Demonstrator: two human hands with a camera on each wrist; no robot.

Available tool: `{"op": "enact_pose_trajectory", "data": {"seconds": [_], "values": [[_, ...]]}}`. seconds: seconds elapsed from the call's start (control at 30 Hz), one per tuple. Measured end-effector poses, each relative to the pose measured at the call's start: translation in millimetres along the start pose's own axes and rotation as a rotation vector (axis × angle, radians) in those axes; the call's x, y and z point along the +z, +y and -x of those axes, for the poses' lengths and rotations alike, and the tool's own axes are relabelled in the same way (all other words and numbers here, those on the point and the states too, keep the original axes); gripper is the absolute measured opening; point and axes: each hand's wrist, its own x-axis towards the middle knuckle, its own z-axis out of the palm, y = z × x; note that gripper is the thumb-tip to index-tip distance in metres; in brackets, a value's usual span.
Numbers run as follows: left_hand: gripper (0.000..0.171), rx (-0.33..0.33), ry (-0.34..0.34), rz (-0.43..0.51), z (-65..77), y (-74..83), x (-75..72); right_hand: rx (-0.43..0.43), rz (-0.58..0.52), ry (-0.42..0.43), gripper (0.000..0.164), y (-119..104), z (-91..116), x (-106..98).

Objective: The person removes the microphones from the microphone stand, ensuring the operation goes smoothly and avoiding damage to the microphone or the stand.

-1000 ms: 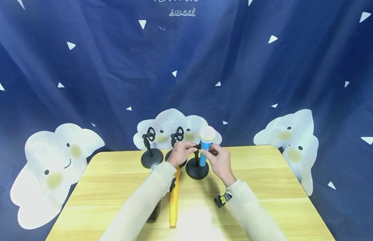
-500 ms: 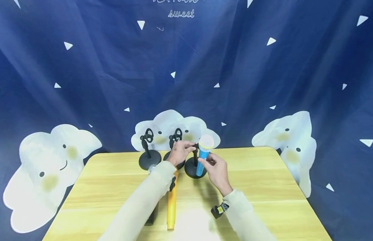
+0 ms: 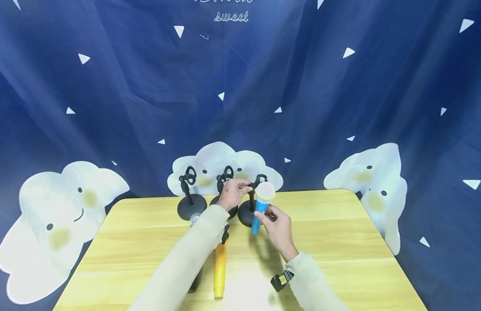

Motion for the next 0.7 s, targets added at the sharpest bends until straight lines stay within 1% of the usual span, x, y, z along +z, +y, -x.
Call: {"op": "enact_pose_trajectory", "data": {"seconds": [0.13,0.27,0.37,0.7], "values": [[0.026,-0.010,0.019,-0.002,-3.5,1.8,2.2,0.009,0.018,0.010,0.018,4,2,-1],[0.025,-0.014,0.046,-0.002,-7.2,3.2,4.0,0.025,0.010,0.019,0.019,7,3,-2],[0.025,-0.027,0.054,0.002,-9.7,4.9,5.4,0.028,0.000,0.026,0.020,8,3,-4],[0.028,-0.053,0.091,-0.010,-13.9,5.8,10.9,0.054,0.017,0.002,0.025,12,8,-5]]}}
